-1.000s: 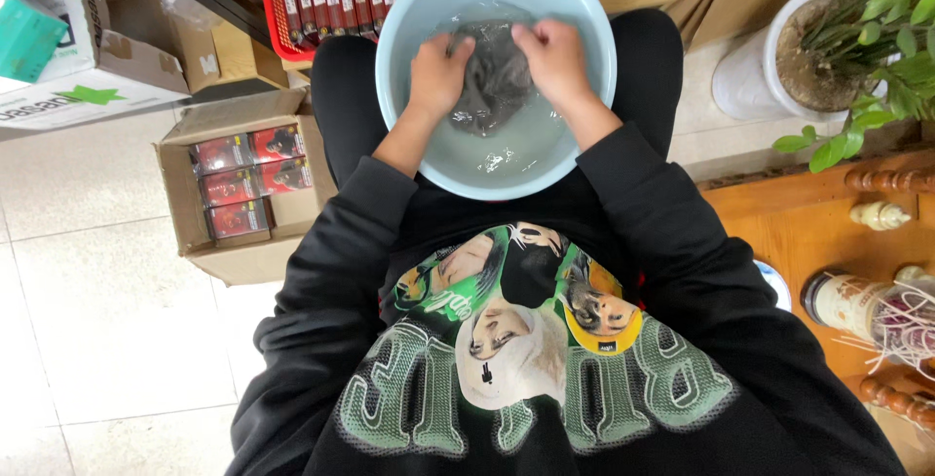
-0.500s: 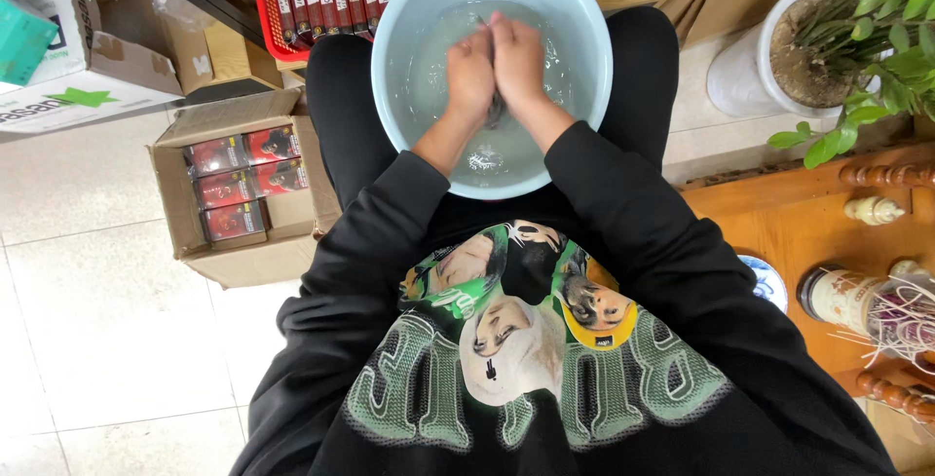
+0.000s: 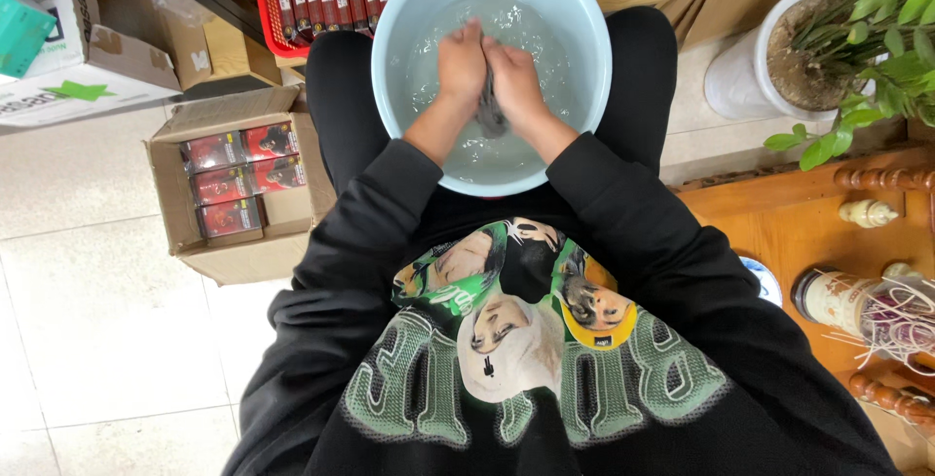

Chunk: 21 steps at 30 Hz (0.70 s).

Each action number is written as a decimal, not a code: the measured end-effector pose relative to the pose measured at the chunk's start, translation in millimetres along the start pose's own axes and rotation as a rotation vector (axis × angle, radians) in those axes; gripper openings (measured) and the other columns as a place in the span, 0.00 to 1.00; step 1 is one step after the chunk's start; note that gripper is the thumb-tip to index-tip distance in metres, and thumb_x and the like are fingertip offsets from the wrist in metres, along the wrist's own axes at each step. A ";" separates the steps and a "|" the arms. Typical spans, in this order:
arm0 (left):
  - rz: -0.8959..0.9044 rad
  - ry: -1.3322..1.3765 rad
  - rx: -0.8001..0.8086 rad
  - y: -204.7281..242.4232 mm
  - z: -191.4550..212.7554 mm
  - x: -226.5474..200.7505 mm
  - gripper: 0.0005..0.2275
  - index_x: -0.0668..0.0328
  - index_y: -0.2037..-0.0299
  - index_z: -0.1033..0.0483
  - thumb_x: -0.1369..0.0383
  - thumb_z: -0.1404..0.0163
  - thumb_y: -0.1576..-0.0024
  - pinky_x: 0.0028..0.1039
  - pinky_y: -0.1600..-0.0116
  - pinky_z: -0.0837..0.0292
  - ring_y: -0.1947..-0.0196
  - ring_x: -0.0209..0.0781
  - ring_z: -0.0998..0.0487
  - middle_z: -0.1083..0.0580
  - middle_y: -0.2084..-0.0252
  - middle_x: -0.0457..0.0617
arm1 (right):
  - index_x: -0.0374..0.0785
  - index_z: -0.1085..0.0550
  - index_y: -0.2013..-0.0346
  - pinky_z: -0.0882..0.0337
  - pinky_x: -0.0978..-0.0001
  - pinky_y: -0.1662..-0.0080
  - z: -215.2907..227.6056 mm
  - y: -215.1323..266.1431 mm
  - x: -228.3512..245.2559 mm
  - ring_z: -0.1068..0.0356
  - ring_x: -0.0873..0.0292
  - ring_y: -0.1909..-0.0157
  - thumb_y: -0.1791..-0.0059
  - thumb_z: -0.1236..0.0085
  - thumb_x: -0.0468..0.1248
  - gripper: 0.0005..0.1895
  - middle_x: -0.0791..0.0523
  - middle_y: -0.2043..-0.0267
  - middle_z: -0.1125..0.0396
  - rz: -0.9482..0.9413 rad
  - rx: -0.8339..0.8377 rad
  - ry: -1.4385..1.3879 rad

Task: The person removes a screen protector from its box, washes a cloth in a bucket of water, wrings it out, wipes a wooden surface, and then wipes the front and back of the box.

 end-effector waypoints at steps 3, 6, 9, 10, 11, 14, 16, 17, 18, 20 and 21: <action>-0.043 -0.304 0.023 -10.3 8.0 -4.4 0.21 0.48 0.79 0.43 0.53 0.57 0.34 0.36 0.65 0.44 0.73 0.39 0.44 0.44 0.78 0.39 | 0.49 0.47 0.79 0.51 0.63 0.64 19.1 -15.4 18.7 0.53 0.64 0.68 0.44 0.46 0.54 0.28 0.66 0.76 0.54 0.225 -0.119 0.461; 0.089 -0.483 0.117 -11.4 19.6 -2.7 0.19 0.50 0.56 0.26 0.48 0.52 0.48 0.37 0.44 0.30 0.49 0.52 0.20 0.18 0.52 0.50 | 0.47 0.32 0.67 0.37 0.56 0.60 30.8 -16.3 22.7 0.32 0.54 0.63 0.56 0.49 0.46 0.09 0.62 0.69 0.29 0.149 -0.048 0.725; 0.012 -0.669 0.261 -4.7 27.6 7.9 0.25 0.51 0.44 0.34 0.62 0.49 0.54 0.42 0.44 0.26 0.47 0.61 0.22 0.30 0.46 0.60 | 0.54 0.37 0.36 0.33 0.51 0.43 28.0 -11.0 11.9 0.38 0.42 0.37 0.55 0.39 0.55 0.35 0.49 0.43 0.43 0.087 0.151 0.935; 0.014 -0.671 0.261 -4.8 28.6 10.2 0.25 0.51 0.44 0.34 0.62 0.49 0.54 0.42 0.44 0.26 0.47 0.61 0.22 0.30 0.46 0.60 | 0.54 0.37 0.36 0.33 0.51 0.43 27.8 -13.0 11.1 0.38 0.42 0.37 0.55 0.39 0.55 0.35 0.49 0.43 0.43 0.086 0.152 0.933; -0.035 -0.769 0.239 -4.7 30.3 11.3 0.24 0.58 0.44 0.35 0.68 0.50 0.54 0.45 0.44 0.25 0.47 0.65 0.21 0.25 0.48 0.61 | 0.49 0.37 0.40 0.32 0.47 0.49 26.6 -14.4 9.6 0.34 0.38 0.43 0.53 0.45 0.42 0.26 0.47 0.47 0.36 0.089 0.179 0.991; -0.060 -0.743 0.189 -11.2 33.6 13.0 0.16 0.64 0.52 0.27 0.71 0.52 0.51 0.46 0.50 0.24 0.53 0.63 0.20 0.20 0.56 0.59 | 0.45 0.35 0.61 0.35 0.49 0.61 31.2 -22.2 9.7 0.35 0.44 0.61 0.52 0.45 0.32 0.09 0.52 0.66 0.33 0.175 0.095 0.973; -0.037 -0.622 0.165 -16.1 35.0 11.1 0.13 0.63 0.59 0.19 0.69 0.54 0.49 0.43 0.55 0.24 0.60 0.57 0.20 0.19 0.61 0.55 | 0.47 0.33 0.78 0.39 0.56 0.67 33.9 -22.7 15.3 0.41 0.55 0.74 0.54 0.39 0.36 0.11 0.60 0.80 0.37 0.254 -0.016 0.891; -0.022 -0.457 0.126 -16.8 35.9 9.7 0.11 0.60 0.57 0.18 0.70 0.51 0.45 0.39 0.53 0.25 0.59 0.51 0.19 0.18 0.60 0.52 | 0.49 0.38 0.81 0.48 0.62 0.67 35.3 -20.0 17.6 0.48 0.61 0.73 0.54 0.35 0.38 0.19 0.63 0.80 0.46 0.244 -0.039 0.654; -0.007 -0.292 0.088 -17.5 36.9 8.7 0.09 0.58 0.55 0.17 0.71 0.49 0.41 0.35 0.51 0.25 0.59 0.45 0.19 0.17 0.60 0.48 | 0.50 0.43 0.84 0.57 0.68 0.67 36.8 -17.2 19.3 0.56 0.67 0.71 0.53 0.30 0.39 0.28 0.67 0.79 0.56 0.232 -0.061 0.418; -0.030 -0.223 0.075 -13.2 36.1 6.8 0.06 0.60 0.62 0.18 0.68 0.47 0.40 0.33 0.56 0.27 0.64 0.40 0.23 0.19 0.66 0.45 | 0.47 0.34 0.76 0.38 0.67 0.66 33.8 -16.5 17.9 0.41 0.65 0.68 0.54 0.32 0.39 0.16 0.63 0.74 0.42 0.106 -0.067 0.206; -0.055 -0.153 0.063 -12.1 35.4 4.0 0.09 0.61 0.68 0.19 0.65 0.45 0.40 0.31 0.62 0.30 0.70 0.36 0.26 0.22 0.72 0.43 | 0.44 0.25 0.68 0.19 0.66 0.66 32.0 -17.2 15.9 0.26 0.63 0.64 0.55 0.34 0.38 0.07 0.60 0.68 0.29 -0.017 -0.072 -0.004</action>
Point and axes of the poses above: each hand's wrist, its own y-axis away from the middle knuckle, its own z-axis out of the back of the hand, x = y × z, the point moved 4 cm from there along -y, towards the middle knuckle
